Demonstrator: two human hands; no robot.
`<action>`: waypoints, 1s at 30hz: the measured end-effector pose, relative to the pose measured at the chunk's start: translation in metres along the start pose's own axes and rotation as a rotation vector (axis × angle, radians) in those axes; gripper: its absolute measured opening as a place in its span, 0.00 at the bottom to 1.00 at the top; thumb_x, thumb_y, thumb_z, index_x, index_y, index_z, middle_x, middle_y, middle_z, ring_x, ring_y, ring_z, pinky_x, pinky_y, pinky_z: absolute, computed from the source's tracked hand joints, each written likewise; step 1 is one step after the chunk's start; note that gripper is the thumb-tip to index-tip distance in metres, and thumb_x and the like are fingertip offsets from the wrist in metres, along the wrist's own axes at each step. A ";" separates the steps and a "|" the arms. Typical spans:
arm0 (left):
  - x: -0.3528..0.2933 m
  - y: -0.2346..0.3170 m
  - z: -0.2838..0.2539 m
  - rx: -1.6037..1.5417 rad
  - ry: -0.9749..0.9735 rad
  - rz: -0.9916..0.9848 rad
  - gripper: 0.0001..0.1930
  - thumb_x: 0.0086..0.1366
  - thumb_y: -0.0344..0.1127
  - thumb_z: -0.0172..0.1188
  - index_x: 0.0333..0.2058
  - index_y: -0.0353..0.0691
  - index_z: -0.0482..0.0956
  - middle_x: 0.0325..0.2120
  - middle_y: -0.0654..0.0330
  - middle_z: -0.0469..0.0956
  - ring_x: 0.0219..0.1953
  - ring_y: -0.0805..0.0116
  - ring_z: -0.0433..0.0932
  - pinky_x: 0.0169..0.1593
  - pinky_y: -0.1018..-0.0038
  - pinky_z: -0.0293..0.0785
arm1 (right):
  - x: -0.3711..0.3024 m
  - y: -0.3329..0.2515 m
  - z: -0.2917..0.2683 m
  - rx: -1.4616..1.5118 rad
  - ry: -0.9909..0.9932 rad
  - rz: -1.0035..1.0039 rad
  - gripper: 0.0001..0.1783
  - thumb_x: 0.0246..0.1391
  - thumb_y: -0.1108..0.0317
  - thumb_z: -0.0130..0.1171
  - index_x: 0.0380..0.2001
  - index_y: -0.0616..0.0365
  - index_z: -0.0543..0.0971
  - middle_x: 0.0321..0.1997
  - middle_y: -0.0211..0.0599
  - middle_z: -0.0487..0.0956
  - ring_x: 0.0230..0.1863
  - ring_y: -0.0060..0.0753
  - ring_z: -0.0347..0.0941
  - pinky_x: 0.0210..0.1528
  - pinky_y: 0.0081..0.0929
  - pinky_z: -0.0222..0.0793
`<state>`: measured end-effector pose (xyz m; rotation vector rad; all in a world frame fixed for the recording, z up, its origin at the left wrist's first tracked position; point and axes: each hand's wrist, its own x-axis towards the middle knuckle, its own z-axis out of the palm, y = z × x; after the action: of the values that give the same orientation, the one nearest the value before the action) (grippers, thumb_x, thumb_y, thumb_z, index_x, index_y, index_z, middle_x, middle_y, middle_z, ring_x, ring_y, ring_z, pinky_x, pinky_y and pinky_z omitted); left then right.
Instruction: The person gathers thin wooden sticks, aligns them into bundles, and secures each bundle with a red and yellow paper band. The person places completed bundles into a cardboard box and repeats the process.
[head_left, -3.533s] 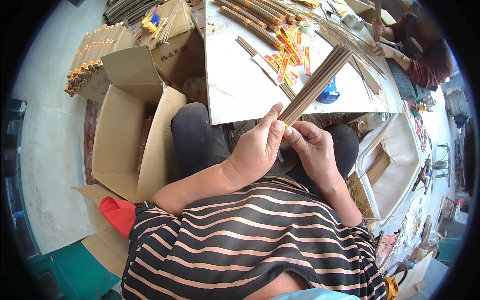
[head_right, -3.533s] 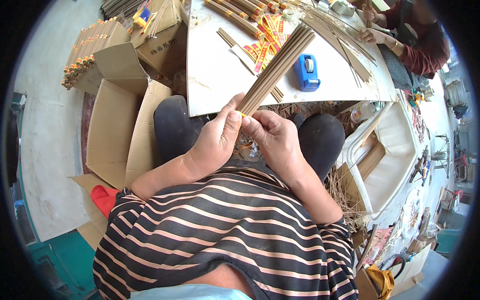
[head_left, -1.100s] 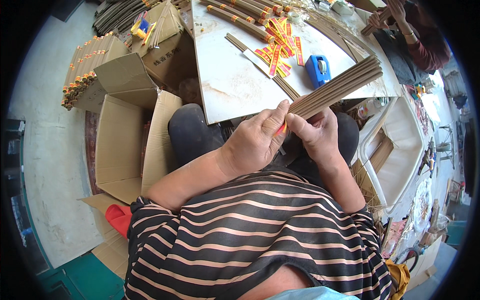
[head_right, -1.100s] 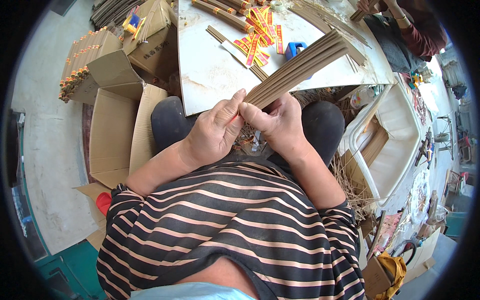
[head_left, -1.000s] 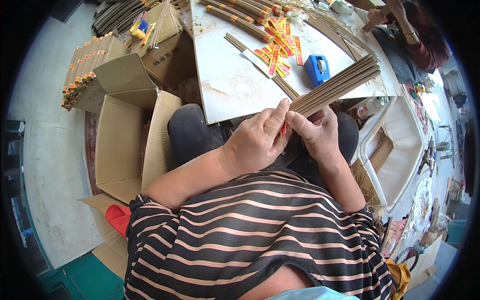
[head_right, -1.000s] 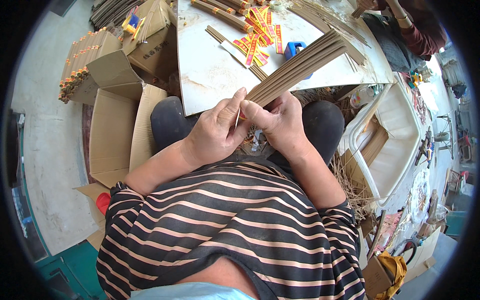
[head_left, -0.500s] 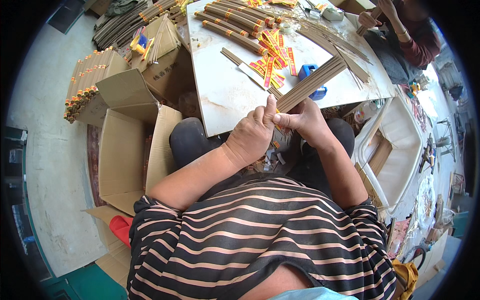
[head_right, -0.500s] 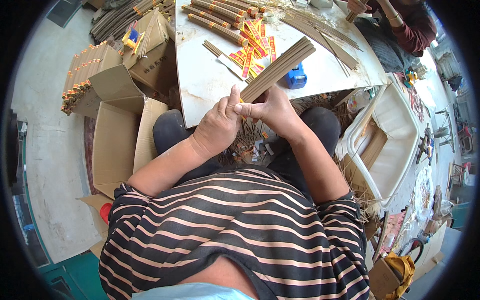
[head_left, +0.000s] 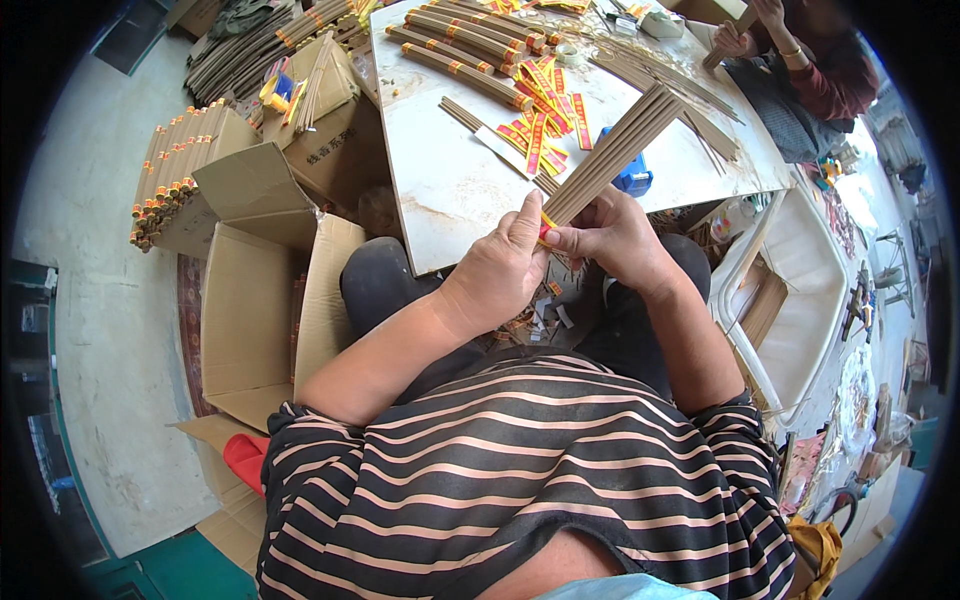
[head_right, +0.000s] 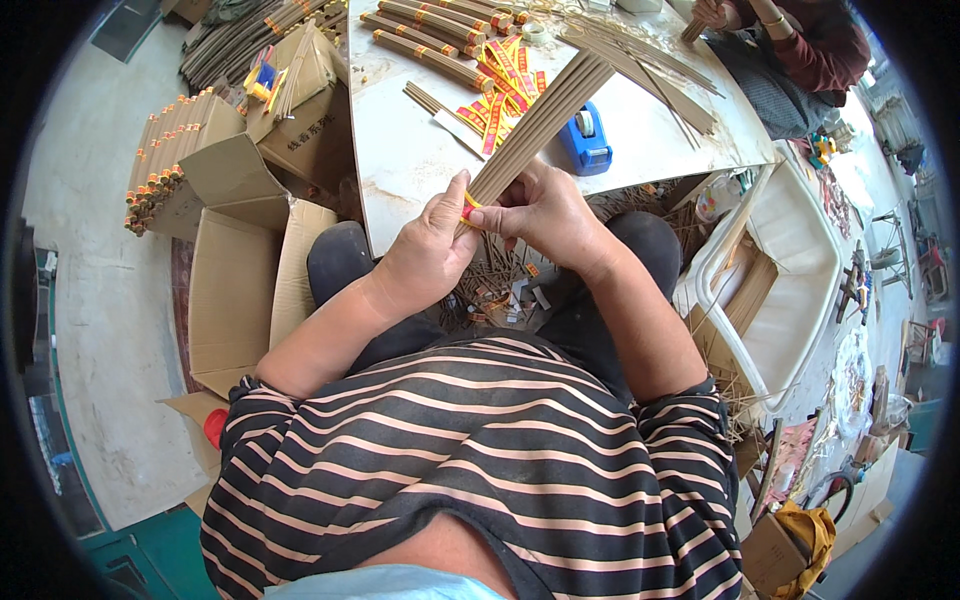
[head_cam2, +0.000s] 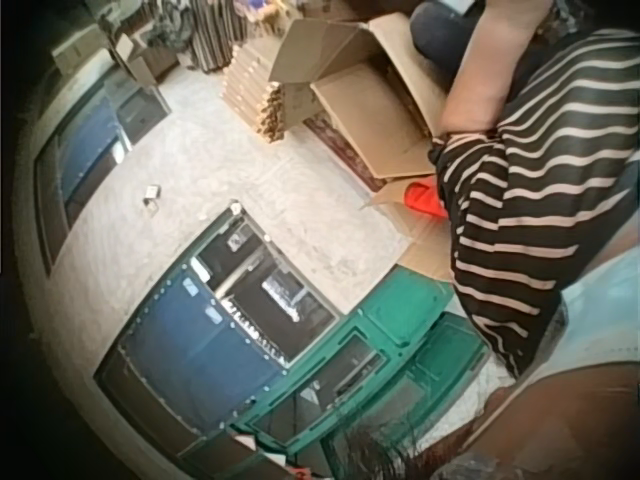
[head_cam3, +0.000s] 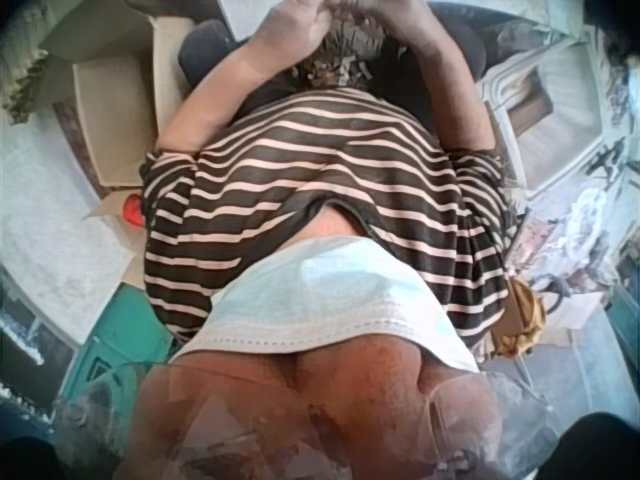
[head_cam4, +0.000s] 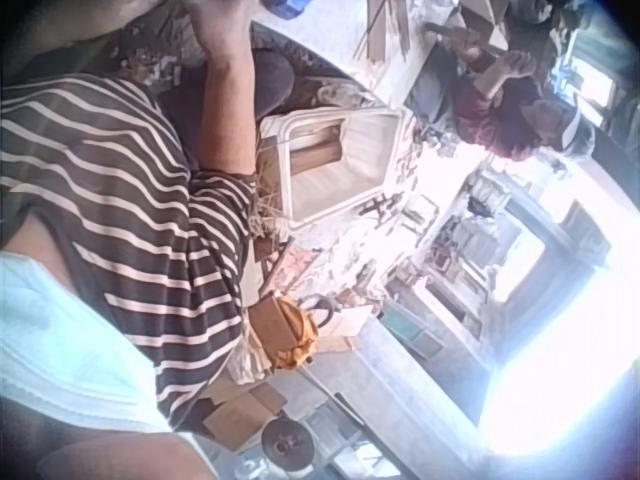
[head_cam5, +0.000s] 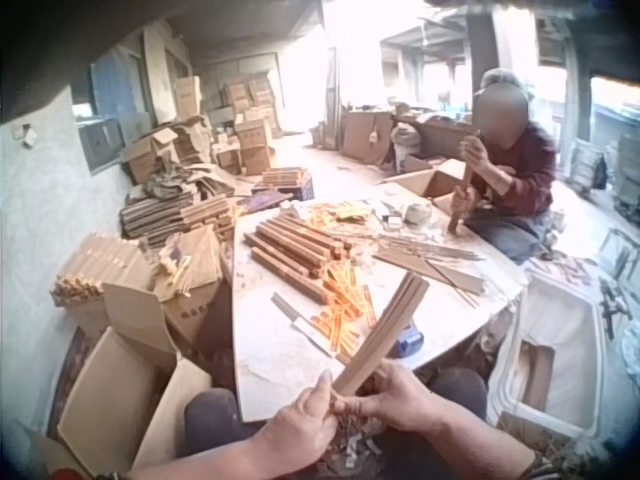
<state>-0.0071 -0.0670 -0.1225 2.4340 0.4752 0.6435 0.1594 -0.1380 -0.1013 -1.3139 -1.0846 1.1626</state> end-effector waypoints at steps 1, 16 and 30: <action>0.000 0.002 -0.002 -0.032 -0.008 -0.012 0.32 0.56 0.26 0.55 0.57 0.26 0.52 0.40 0.39 0.69 0.40 0.47 0.74 0.42 0.66 0.71 | 0.000 0.000 -0.001 -0.004 -0.010 -0.018 0.20 0.45 0.68 0.65 0.39 0.66 0.69 0.26 0.36 0.76 0.22 0.17 0.70 0.20 0.15 0.67; 0.000 0.014 -0.027 -0.920 -0.207 -0.281 0.24 0.68 0.46 0.43 0.54 0.32 0.60 0.29 0.62 0.70 0.26 0.81 0.69 0.27 0.86 0.67 | -0.003 -0.015 0.002 -0.018 -0.095 -0.253 0.21 0.46 0.68 0.63 0.41 0.64 0.67 0.32 0.35 0.78 0.34 0.21 0.75 0.34 0.20 0.73; 0.005 -0.001 -0.027 -1.373 -0.339 -0.512 0.19 0.63 0.48 0.52 0.42 0.37 0.68 0.25 0.61 0.72 0.25 0.78 0.71 0.28 0.84 0.70 | -0.002 -0.012 0.001 -0.288 -0.011 -0.219 0.18 0.44 0.62 0.65 0.34 0.60 0.71 0.25 0.35 0.78 0.26 0.23 0.74 0.29 0.22 0.69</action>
<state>-0.0185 -0.0519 -0.1020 1.0127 0.3100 0.1679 0.1581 -0.1393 -0.0896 -1.3667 -1.4059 0.8749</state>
